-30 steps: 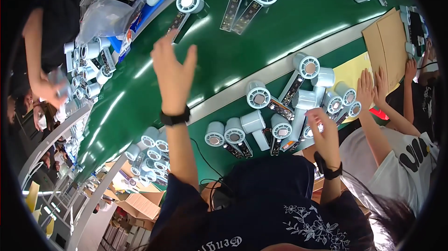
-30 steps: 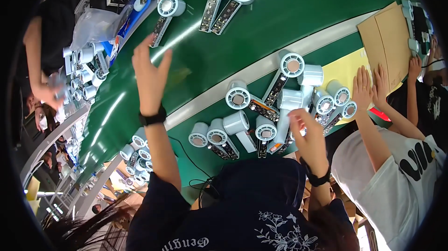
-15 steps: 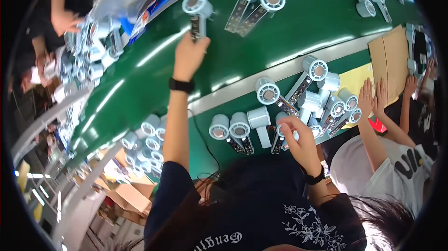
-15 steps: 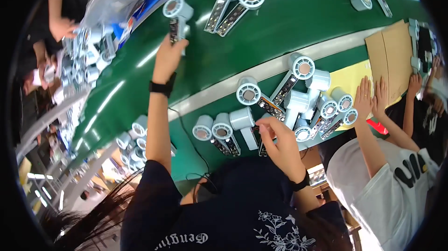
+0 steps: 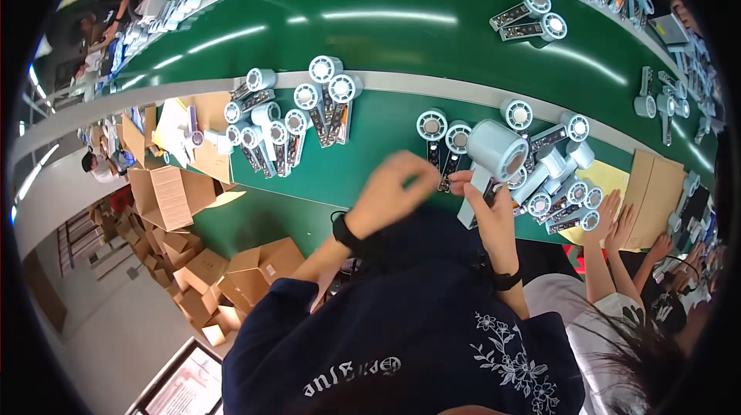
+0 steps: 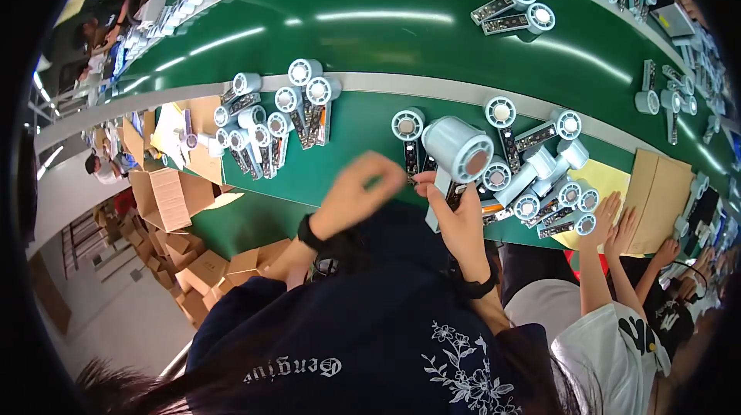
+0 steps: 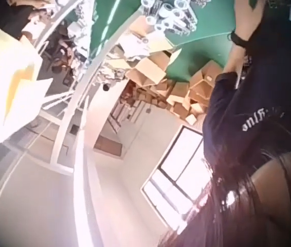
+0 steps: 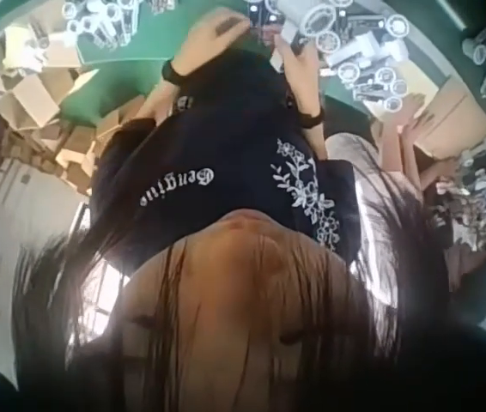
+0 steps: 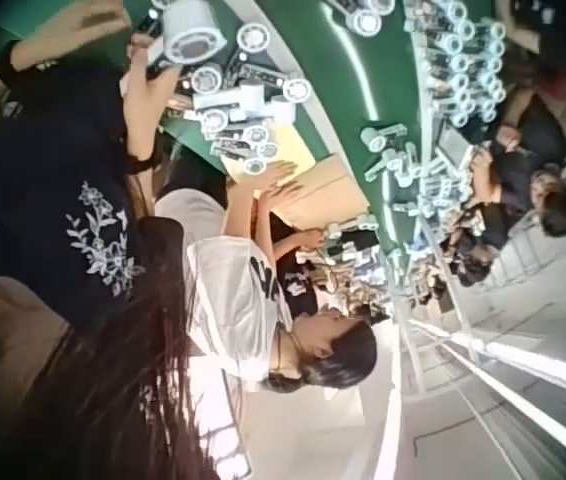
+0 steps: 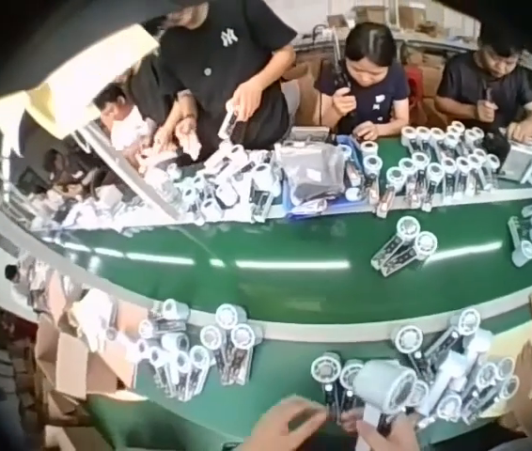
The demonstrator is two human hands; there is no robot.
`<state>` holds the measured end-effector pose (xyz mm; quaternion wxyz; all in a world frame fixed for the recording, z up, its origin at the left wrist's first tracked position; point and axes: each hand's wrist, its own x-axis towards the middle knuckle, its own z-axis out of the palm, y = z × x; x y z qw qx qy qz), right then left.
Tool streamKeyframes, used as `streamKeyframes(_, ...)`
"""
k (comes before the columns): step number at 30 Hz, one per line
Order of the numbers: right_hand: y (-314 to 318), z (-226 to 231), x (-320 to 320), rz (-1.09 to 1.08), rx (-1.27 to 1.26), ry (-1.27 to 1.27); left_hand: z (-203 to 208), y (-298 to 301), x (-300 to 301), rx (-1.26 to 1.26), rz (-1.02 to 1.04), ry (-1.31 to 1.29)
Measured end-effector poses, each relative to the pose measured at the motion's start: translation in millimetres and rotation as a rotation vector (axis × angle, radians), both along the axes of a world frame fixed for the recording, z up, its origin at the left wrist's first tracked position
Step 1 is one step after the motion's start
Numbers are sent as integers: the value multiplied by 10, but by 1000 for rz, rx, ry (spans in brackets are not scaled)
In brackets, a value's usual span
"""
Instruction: The person picks up two handheld fans from a conveyor belt, presses buttons on their handles to test the blades and digital displays, and then places them back. This process is repeated with another pair of fans.
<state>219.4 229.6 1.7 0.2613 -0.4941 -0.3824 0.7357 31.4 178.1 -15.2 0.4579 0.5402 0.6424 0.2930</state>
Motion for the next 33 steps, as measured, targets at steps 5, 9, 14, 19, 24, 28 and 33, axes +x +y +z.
streamKeyframes(5, -191, 172, 65, 68, 78, 16, -873, -283, -737, 218, 585, 996)
streamKeyframes(9, -390, 231, 149, 61, 140, 70, -1255, -215, -952, 87, 505, 1031)
streamKeyframes(14, -651, 252, 240, 2, 205, -39, -1517, -283, -988, 122, 426, 1013)
streamKeyframes(19, -711, 366, 219, 14, 205, 74, -1391, -479, -623, 188, 369, 833)
streamKeyframes(24, -763, 413, 245, -16, 233, 92, -1599, -610, -764, -61, 286, 108)
streamKeyframes(28, -817, 339, 248, -81, 234, 264, -1375, -641, -726, -268, 271, -248)
streamKeyframes(33, -873, 444, 285, -86, 197, 419, -681, -678, -499, -127, 424, -768)
